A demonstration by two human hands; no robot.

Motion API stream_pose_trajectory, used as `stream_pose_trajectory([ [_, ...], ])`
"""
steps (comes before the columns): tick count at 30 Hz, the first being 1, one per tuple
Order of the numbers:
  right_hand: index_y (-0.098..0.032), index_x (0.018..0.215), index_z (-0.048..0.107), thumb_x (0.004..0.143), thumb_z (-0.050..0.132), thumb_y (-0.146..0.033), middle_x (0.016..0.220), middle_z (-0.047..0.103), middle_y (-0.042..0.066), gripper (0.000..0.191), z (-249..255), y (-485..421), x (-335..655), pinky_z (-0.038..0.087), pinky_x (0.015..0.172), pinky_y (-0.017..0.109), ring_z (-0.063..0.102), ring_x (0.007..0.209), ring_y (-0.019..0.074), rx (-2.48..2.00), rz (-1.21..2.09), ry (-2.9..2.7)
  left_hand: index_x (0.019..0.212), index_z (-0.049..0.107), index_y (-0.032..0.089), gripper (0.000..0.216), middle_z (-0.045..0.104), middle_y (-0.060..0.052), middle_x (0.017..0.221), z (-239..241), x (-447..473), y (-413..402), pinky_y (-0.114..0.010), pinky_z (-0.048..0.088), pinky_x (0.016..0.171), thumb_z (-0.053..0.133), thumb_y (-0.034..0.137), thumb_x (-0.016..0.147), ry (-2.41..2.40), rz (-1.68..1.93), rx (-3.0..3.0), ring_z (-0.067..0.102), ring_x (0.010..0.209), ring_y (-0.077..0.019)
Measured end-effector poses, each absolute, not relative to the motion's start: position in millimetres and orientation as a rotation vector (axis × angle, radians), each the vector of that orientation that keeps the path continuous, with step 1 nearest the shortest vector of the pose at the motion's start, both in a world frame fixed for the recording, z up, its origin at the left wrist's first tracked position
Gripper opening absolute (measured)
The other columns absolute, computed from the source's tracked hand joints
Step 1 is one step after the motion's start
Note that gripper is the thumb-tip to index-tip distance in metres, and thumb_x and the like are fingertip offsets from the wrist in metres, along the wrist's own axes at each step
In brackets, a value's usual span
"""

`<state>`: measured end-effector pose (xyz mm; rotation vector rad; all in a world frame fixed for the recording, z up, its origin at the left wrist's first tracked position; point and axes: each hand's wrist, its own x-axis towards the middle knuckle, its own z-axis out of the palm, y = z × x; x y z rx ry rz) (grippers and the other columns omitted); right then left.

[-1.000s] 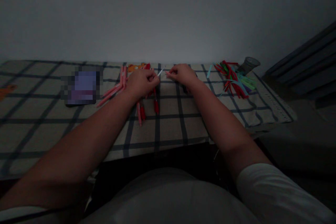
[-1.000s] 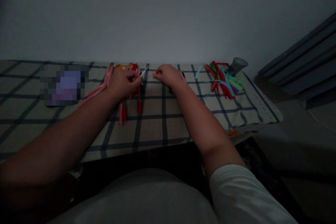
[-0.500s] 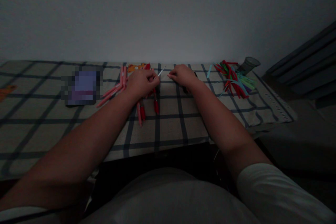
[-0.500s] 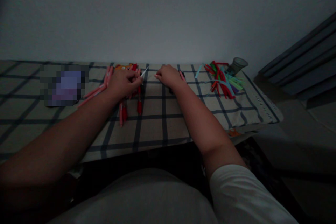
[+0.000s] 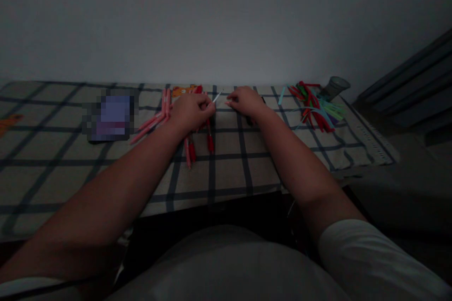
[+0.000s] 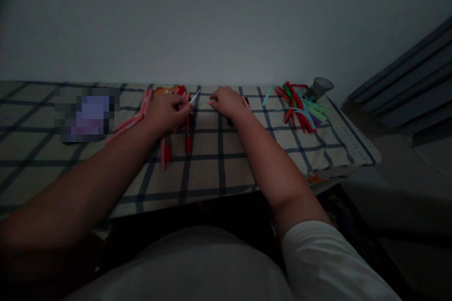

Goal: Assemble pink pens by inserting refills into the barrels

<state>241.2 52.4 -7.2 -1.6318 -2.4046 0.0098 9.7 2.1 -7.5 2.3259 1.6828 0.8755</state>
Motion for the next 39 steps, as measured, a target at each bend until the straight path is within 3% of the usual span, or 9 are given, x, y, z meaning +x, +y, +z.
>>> stream_pose_trajectory([
  [5,-0.012,0.137,0.088,0.109,0.073,-0.032,0.141,0.083,0.021,0.038,-4.4,51.1,239.7,0.055,0.116,0.046,0.073,0.134,0.0372,-1.594,0.058,-2.336,0.075,0.068,0.022,0.027,0.068,-0.003,0.070,-4.7,10.8,0.7,-0.035,0.038,0.071,0.067,0.038,0.097,1.689,0.850,2.318,0.060,0.071,-0.0205],
  [9,-0.013,0.122,0.090,0.113,0.063,-0.028,0.129,0.086,0.017,0.033,-4.2,55.6,235.8,0.058,0.115,0.044,0.076,0.123,0.0304,-1.463,0.271,-2.133,0.076,0.071,0.021,0.027,0.070,-0.004,0.072,-4.6,11.0,-0.2,-0.036,0.042,0.073,0.067,0.038,0.097,1.699,0.856,2.306,0.062,0.072,-0.0214],
  [13,-0.019,0.117,0.088,0.118,0.057,-0.056,0.120,0.085,0.012,0.048,-5.0,54.3,230.3,0.068,0.096,0.039,0.077,0.114,0.0264,-1.290,0.692,-1.829,0.079,0.074,0.022,0.024,0.072,-0.003,0.073,-5.2,10.2,0.1,-0.034,0.043,0.073,0.067,0.037,0.095,1.689,0.875,2.316,0.062,0.072,-0.0209],
  [16,-0.022,0.114,0.087,0.108,0.062,-0.081,0.120,0.084,0.011,0.064,-2.9,47.8,227.2,0.070,0.088,0.035,0.077,0.115,0.0260,-1.202,0.903,-1.709,0.079,0.074,0.022,0.024,0.070,-0.003,0.069,-6.4,9.2,1.2,-0.034,0.041,0.070,0.066,0.038,0.095,1.671,0.889,2.318,0.059,0.068,-0.0196],
  [18,-0.023,0.109,0.087,0.100,0.069,-0.087,0.117,0.084,0.010,0.067,-0.5,43.7,225.6,0.071,0.089,0.035,0.078,0.116,0.0263,-1.214,0.933,-1.711,0.078,0.073,0.022,0.025,0.069,-0.003,0.067,-7.8,8.4,2.2,-0.034,0.040,0.068,0.066,0.040,0.095,1.656,0.904,2.327,0.058,0.066,-0.0195],
  [26,-0.024,0.109,0.086,0.102,0.081,-0.064,0.120,0.085,0.009,0.042,-1.5,44.6,224.5,0.070,0.099,0.039,0.078,0.121,0.0251,-1.202,0.944,-1.773,0.077,0.073,0.022,0.026,0.071,-0.004,0.070,-8.2,8.1,1.9,-0.035,0.037,0.066,0.067,0.039,0.096,1.658,0.892,2.317,0.059,0.067,-0.0197],
  [35,-0.024,0.111,0.084,0.105,0.078,-0.056,0.122,0.085,0.008,0.034,-4.3,47.7,226.8,0.069,0.098,0.038,0.078,0.121,0.0242,-1.173,0.958,-1.767,0.083,0.079,0.021,0.024,0.072,-0.003,0.072,-8.5,8.2,1.8,-0.035,0.038,0.068,0.068,0.038,0.097,1.640,0.908,2.313,0.059,0.068,-0.0196],
  [39,-0.025,0.112,0.083,0.104,0.078,-0.060,0.123,0.085,0.008,0.036,-1.6,44.6,225.9,0.069,0.095,0.037,0.077,0.122,0.0248,-1.221,0.931,-1.748,0.102,0.088,0.022,0.028,0.077,-0.004,0.077,-10.5,7.7,4.0,-0.034,0.038,0.069,0.068,0.040,0.096,1.615,0.946,2.314,0.063,0.072,-0.0206],
])
